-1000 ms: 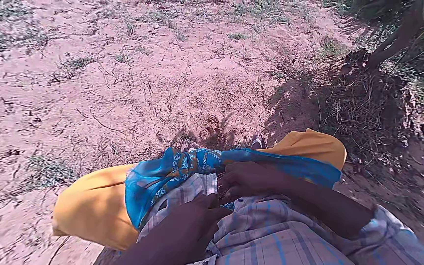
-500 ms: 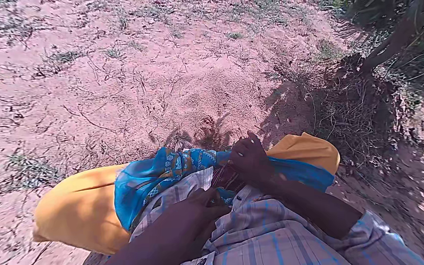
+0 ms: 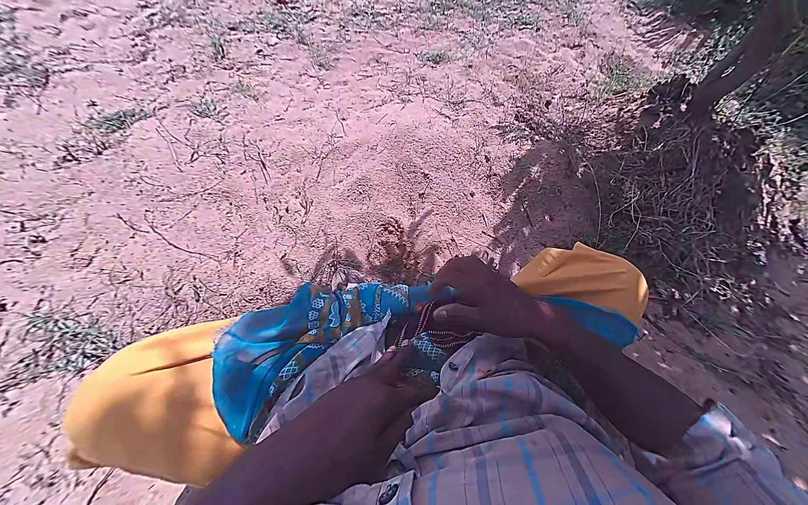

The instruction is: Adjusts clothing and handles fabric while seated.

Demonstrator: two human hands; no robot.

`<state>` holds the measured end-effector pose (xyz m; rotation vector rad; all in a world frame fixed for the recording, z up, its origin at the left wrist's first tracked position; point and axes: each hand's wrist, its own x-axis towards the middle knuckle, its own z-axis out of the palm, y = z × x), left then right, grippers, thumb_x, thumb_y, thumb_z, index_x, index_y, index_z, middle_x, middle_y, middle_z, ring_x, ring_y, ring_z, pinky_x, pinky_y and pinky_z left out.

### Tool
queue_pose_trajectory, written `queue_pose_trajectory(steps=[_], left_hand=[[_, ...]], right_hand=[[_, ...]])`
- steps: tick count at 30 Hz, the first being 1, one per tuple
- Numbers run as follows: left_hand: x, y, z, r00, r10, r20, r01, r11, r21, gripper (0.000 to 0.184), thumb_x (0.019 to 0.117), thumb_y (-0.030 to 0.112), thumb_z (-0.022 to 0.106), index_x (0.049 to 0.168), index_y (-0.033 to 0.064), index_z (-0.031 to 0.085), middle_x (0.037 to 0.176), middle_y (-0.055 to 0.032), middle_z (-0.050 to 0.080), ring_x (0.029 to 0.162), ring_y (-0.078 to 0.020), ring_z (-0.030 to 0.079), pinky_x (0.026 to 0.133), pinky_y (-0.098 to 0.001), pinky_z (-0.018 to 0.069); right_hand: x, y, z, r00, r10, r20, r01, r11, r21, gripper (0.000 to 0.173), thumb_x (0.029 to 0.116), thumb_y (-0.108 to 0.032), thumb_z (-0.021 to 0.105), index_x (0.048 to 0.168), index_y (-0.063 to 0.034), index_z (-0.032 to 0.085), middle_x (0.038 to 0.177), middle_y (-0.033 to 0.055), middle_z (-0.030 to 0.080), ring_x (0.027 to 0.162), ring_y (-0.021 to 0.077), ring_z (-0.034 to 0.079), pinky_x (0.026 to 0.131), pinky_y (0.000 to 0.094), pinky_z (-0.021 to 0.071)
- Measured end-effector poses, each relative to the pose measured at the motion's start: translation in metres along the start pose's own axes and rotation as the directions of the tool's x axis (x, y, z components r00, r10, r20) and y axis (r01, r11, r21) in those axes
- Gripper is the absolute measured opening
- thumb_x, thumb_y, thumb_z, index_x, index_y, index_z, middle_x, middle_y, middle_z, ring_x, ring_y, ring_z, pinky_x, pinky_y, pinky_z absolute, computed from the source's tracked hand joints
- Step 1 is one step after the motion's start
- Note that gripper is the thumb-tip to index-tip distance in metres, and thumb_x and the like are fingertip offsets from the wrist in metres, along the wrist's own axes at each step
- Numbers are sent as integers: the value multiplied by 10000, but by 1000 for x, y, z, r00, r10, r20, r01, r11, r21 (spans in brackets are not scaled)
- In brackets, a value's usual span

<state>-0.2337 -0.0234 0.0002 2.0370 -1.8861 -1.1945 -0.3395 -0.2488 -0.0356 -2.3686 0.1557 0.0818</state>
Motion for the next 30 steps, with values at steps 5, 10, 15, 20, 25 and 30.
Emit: queue_pose_trajectory(steps=[5,10,15,20,25,30], left_hand=[[-1,-2,14,970,94,-225,-66,989,129,380,941,154,492,1219,108,747,1484,-282,500,1413,-547,385,1054,-702,362],[3,-10,21,894,313,-322,-241,939,245,360,912,140,465,1083,65,772,1272,-113,703,1282,-395,596,1003,-614,467],[13,-8,15,892,373,-254,-315,918,243,339,921,113,471,1065,25,766,1203,-95,739,1180,-307,680,1002,-518,507],[31,-3,-5,968,247,-48,-245,968,53,298,986,94,453,1096,-50,690,1333,-215,631,1237,-386,619,956,-543,520],[29,5,-7,991,101,92,-109,991,77,443,1027,211,402,1355,-28,581,1634,-202,321,1517,-385,296,1136,-663,278],[19,-6,14,861,436,-261,-336,874,350,364,980,290,449,970,59,730,1093,-94,736,1100,-301,698,948,-560,516]], right_hand=[[5,-5,42,976,-178,124,185,982,-45,244,1004,-146,603,1126,19,735,1348,204,639,1447,414,413,1185,634,230],[5,19,28,858,-275,-434,138,937,-321,125,934,-99,665,889,-44,767,1155,111,728,1334,396,540,1144,711,253],[-10,49,17,690,-214,-691,-32,945,-324,112,882,-47,649,835,-22,748,1194,146,723,1278,432,581,1090,726,306],[-14,59,23,645,-27,-764,-103,987,-122,130,916,-71,677,823,2,731,1241,157,703,1234,391,603,1060,588,426],[-16,46,15,795,112,-596,-149,989,-12,195,970,-102,631,1102,-10,741,1404,167,616,1323,386,547,1074,584,426],[-16,18,15,993,-116,11,115,992,56,431,973,-292,679,1341,-68,665,1585,187,444,1529,438,262,1199,656,179]])
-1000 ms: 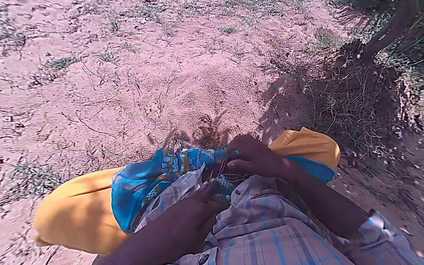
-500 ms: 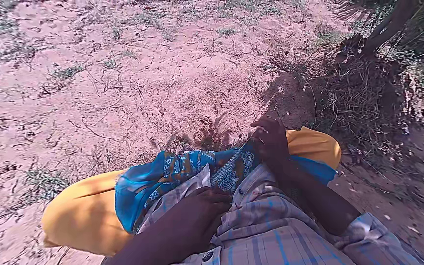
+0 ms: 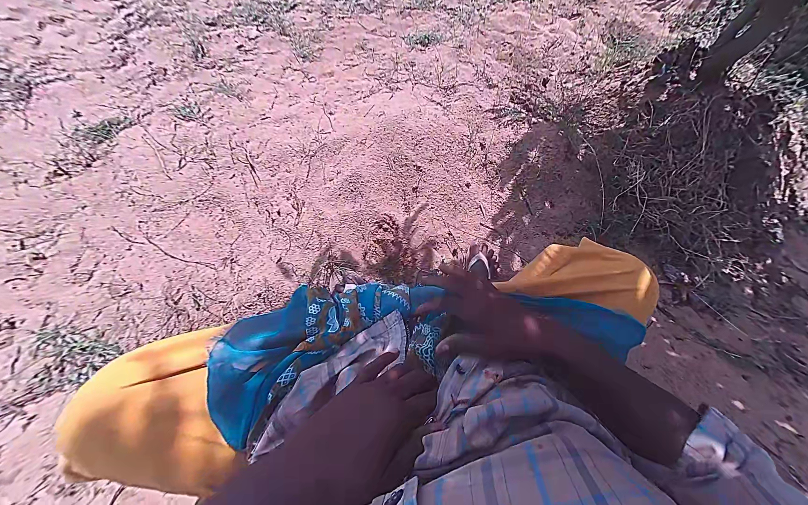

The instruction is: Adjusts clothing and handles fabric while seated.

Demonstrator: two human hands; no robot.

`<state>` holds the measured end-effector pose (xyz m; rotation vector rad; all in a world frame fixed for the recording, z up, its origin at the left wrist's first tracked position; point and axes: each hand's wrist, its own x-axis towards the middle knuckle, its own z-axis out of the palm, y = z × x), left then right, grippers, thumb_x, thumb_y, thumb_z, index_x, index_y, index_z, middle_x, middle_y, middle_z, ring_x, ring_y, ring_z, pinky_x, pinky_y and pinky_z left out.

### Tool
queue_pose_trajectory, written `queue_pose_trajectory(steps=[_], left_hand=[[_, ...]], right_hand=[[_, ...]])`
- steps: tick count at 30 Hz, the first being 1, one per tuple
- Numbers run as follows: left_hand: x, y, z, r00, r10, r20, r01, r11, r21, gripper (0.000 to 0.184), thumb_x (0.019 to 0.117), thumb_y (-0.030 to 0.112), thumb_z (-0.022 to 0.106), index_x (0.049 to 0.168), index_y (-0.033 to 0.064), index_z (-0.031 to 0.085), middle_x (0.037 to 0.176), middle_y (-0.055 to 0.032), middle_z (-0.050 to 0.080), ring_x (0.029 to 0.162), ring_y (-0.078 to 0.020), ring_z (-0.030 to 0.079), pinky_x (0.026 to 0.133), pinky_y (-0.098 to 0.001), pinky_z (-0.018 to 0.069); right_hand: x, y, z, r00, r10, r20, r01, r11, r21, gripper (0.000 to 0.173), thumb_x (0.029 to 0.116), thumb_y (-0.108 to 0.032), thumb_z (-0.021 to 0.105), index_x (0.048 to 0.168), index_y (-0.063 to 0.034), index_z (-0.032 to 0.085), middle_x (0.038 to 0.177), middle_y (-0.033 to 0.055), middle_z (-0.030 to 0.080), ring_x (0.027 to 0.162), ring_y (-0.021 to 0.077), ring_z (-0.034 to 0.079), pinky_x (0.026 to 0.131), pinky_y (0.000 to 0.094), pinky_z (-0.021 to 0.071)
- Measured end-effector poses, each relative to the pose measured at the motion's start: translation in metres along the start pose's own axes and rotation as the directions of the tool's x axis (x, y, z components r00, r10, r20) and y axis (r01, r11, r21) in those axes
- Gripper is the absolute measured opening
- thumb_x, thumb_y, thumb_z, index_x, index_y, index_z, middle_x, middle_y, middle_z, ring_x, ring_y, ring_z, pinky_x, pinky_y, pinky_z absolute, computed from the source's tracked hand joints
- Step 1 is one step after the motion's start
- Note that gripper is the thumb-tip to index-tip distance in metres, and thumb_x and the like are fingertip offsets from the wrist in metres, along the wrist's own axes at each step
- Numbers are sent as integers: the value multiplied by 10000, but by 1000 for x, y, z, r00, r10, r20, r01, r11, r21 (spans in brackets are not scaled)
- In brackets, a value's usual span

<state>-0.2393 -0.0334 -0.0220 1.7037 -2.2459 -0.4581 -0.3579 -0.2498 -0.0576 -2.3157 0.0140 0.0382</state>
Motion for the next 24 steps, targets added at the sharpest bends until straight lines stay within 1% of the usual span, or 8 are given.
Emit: queue_pose_trajectory(steps=[2,6,9,13,16,20,22,24], left_hand=[[0,0,2,995,56,-78,-52,998,42,340,971,295,468,879,88,722,1007,-76,720,986,-284,705,842,-455,572],[-2,2,2,990,52,-128,-41,996,85,317,945,315,500,805,130,717,1060,-82,692,988,-294,674,758,-409,578],[-2,2,2,990,69,-125,-59,995,84,323,966,307,490,807,124,704,1016,-87,685,943,-272,668,764,-366,559],[0,0,3,991,94,-95,-95,995,-9,244,940,223,519,822,74,672,959,-102,687,899,-262,689,729,-343,566],[8,-6,3,998,65,-11,-66,980,-188,251,960,168,497,873,-9,652,1044,-184,716,1064,-327,706,884,-407,574],[31,-13,-12,937,-138,320,241,920,-310,410,1034,204,376,1160,-101,618,1501,-302,460,1473,-416,367,1199,-483,307],[47,-18,-16,887,-222,405,336,912,-236,462,1084,326,367,1292,-41,554,1640,-331,151,1539,-471,140,1215,-534,233],[62,-26,-17,912,-255,320,328,923,-201,464,1043,304,438,1415,47,541,1658,-329,30,1543,-491,40,1218,-559,196]], right_hand=[[9,-5,10,991,-77,106,80,996,-26,275,981,-196,661,1196,-41,736,1571,187,465,1536,446,243,1206,664,151],[25,1,32,934,-239,-264,190,961,-200,149,955,-86,621,937,-27,757,1302,124,697,1402,418,486,1141,717,251],[34,5,31,808,-324,-492,132,914,-383,112,890,-37,662,864,-73,765,1203,75,733,1361,387,537,1137,747,243],[24,31,-13,714,-198,-672,-87,926,-366,111,882,-19,633,853,-29,739,1262,140,697,1354,451,506,1114,743,250],[16,45,-25,692,-122,-711,-145,942,-303,115,910,-32,639,882,-9,748,1271,174,692,1320,467,528,1081,693,336],[20,42,-15,652,-118,-749,-109,963,-246,110,904,6,630,894,19,739,1262,177,695,1315,436,546,1112,638,353],[21,39,-13,653,-100,-751,-102,970,-219,118,902,20,619,904,32,737,1253,182,698,1303,436,555,1103,623,374],[18,32,-15,705,-29,-708,-112,982,-152,135,929,8,606,960,35,735,1314,197,664,1312,435,542,1088,600,399]])
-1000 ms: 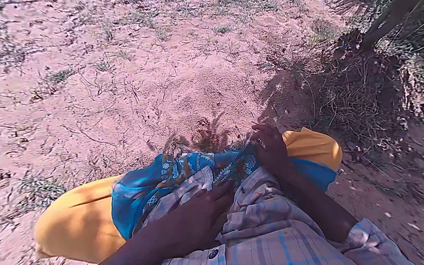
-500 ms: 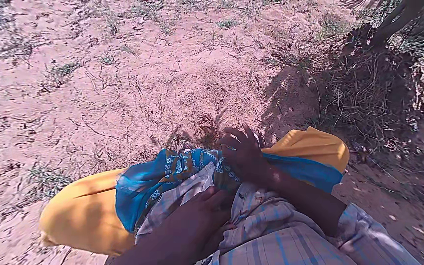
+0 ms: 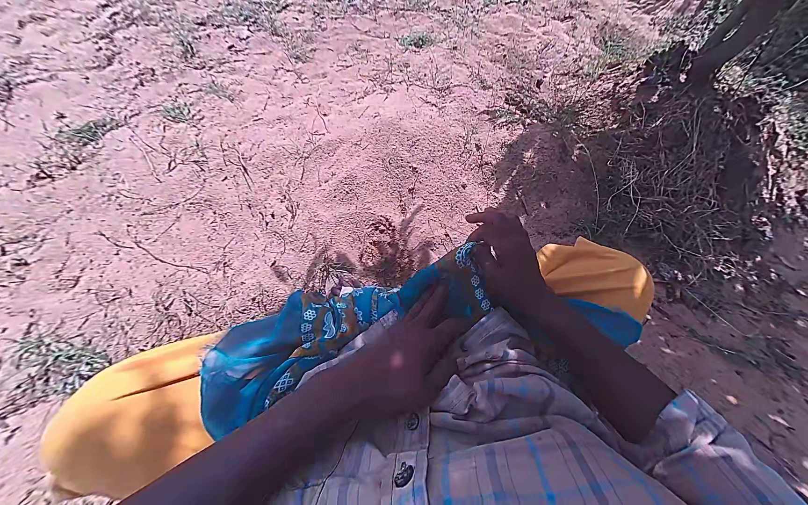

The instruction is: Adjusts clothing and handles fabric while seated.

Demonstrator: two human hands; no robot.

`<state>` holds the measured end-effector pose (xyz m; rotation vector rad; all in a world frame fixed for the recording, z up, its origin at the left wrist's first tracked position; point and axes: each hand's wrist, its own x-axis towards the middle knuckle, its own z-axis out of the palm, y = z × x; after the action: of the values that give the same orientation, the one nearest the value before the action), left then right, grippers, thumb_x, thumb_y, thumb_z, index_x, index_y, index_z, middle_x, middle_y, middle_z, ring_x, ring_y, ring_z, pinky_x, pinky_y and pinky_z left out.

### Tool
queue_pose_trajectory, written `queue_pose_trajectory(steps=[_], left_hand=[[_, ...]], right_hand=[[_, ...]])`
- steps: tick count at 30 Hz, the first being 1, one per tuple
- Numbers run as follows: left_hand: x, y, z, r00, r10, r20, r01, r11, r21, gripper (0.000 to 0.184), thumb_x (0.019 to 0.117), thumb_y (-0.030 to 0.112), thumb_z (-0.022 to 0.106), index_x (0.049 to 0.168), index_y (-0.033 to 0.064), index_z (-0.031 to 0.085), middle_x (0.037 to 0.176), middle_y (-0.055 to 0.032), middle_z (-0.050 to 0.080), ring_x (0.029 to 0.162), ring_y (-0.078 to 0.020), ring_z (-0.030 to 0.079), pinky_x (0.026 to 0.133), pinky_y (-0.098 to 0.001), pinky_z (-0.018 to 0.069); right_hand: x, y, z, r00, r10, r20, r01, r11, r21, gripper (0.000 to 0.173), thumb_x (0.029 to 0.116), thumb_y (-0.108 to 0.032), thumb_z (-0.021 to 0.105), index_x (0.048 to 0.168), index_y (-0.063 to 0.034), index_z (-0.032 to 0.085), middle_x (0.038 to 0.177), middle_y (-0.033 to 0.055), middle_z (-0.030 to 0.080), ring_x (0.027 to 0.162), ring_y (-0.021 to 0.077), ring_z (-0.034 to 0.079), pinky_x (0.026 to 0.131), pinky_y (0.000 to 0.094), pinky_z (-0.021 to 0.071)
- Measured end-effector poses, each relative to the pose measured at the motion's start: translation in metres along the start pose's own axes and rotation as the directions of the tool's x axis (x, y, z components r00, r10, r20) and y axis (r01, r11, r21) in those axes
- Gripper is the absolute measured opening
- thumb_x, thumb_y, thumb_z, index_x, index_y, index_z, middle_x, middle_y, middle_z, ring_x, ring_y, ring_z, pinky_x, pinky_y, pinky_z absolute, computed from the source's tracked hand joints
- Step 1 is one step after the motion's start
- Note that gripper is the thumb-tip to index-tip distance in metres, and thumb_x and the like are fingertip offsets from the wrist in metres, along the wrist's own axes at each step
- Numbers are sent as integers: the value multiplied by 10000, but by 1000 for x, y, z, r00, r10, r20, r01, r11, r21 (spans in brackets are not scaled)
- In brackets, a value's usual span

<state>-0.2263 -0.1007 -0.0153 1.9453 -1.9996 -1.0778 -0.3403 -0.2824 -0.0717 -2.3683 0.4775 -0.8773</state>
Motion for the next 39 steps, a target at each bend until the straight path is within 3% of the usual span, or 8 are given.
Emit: queue_pose_trajectory(steps=[7,10,12,16,19,21,27,39], left_hand=[[31,-17,-36,842,127,-525,-318,902,-292,376,879,98,426,1126,138,706,1650,-104,299,1418,-135,448,1001,-314,513],[27,-9,-35,848,176,-500,-328,915,-234,306,927,216,485,1115,141,715,1587,-81,408,1380,-108,481,1021,-297,502],[16,5,-28,855,281,-437,-300,953,26,344,1007,339,471,1132,143,724,1440,-84,579,1314,-154,561,1011,-343,508],[6,26,1,834,453,-315,-385,887,256,252,974,168,479,980,69,711,879,-87,708,794,-264,712,609,-426,542],[20,5,7,969,241,-61,-249,945,-212,306,1060,92,423,1199,9,683,1152,-142,688,1050,-218,659,919,-392,521],[34,-8,7,998,19,64,4,940,-340,314,1099,130,382,1242,43,647,1134,-94,641,963,-134,603,857,-322,488],[42,-33,10,977,-143,156,153,987,-53,277,1035,88,539,1263,-21,655,1344,-259,591,1323,-430,507,1105,-573,370],[51,-4,3,916,-318,246,171,862,477,318,974,-94,482,1288,-72,530,1166,-298,625,1129,-484,613,880,-601,485]], right_hand=[[-28,-34,-19,813,357,461,-527,786,322,716,969,-269,682,1574,-73,355,1482,145,534,1274,205,580,1045,403,496],[-27,-49,-15,608,432,667,-539,841,-53,711,974,-339,692,1497,54,412,1404,248,558,1290,314,558,1077,468,435],[-27,-40,-6,688,468,555,-471,869,-149,398,1003,-215,618,1301,49,628,1209,253,671,1176,374,624,1001,534,459],[-11,2,-5,896,416,157,-433,897,93,213,907,52,633,1081,-28,727,855,130,705,740,253,646,667,466,511],[-2,-6,-11,919,349,186,-386,892,235,240,911,92,601,1099,-19,700,848,96,695,677,164,616,617,368,513],[-2,-15,-5,942,268,201,-315,912,263,252,872,91,606,1075,-14,712,856,99,699,687,171,619,622,382,512],[-7,-30,16,945,129,300,-192,962,192,167,871,41,658,1000,-23,745,835,113,706,745,225,661,665,442,522],[12,-19,19,778,348,523,-376,925,-56,203,1024,-92,568,1133,-11,719,976,198,712,963,347,674,854,559,494]])
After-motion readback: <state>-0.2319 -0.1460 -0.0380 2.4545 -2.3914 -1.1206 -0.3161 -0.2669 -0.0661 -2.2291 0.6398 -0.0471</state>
